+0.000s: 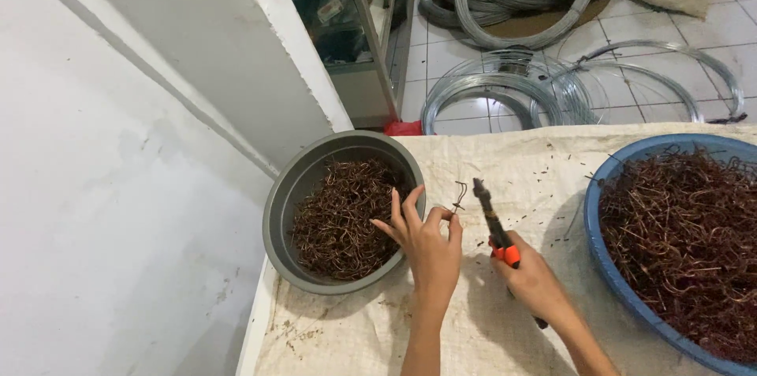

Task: Trimming small brown materials with side cutters and sorting them into a bowl

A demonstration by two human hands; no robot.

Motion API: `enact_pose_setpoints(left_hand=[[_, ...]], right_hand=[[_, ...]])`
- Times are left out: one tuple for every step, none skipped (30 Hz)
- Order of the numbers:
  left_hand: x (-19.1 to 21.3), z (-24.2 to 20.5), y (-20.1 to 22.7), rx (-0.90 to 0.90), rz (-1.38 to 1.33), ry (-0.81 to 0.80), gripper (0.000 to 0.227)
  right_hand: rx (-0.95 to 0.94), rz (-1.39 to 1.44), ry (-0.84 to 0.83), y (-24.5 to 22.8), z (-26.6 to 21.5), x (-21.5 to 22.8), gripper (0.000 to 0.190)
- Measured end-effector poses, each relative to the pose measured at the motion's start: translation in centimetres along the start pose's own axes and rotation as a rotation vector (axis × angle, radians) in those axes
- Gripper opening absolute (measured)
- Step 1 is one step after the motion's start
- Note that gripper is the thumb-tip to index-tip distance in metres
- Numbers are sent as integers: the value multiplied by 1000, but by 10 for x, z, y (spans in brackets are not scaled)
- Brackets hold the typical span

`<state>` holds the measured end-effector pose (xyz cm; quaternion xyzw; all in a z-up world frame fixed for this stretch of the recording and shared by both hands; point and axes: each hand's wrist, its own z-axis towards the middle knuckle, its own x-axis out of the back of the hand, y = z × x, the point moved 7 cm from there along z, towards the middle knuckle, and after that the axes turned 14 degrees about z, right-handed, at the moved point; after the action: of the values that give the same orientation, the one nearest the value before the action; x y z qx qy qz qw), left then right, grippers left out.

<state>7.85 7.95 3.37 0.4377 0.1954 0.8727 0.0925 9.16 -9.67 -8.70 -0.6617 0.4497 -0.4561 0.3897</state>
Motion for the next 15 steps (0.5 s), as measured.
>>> enact_pose_setpoints(left_hand=[[2,2,1,-1,-3,2,12],[2,3,0,26,-11,-35,12],[2,3,0,52,-19,-73,12],[1,4,1,48,-23,-73,12],[1,4,2,48,-7,-79,12],[1,3,1,52,12,-88,12],[1,3,1,51,12,-91,12],[0,3,1,48,17,-84,11],[0,4,1,46,21,-78,11],[-2,4,0,49,20,-79,11],[-3,4,0,34,21,-41,10],[-2,1,0,19,24,-11,10],[-1,-1,0,23,26,-19,10],[0,1,0,20,22,-23,11],[0,2,1,16,19,-26,12]], right_hand=[[2,-1,3,-8,-4,-2,20],[-44,-15,-12,-12,-8,-5,18],[-91,-28,-27,-16,-13,-8,16],[-90,-27,-22,-20,-15,-7,16],[-103,-2,-34,-23,-17,-7,13],[-120,24,-50,-25,-20,-9,10],[-122,25,-49,-27,-22,-8,10],[-147,27,-47,-30,-24,-8,17],[-172,28,-46,-32,-25,-7,26],[-174,26,-47,-18,-17,-7,26],[-91,45,-52,-10,-8,-7,28],[-15,67,-57,1,-3,-8,30],[-24,67,-60,-5,-9,-9,30],[-58,73,-65,-11,-12,-9,29],[-92,79,-70,-18,-16,-10,29]])
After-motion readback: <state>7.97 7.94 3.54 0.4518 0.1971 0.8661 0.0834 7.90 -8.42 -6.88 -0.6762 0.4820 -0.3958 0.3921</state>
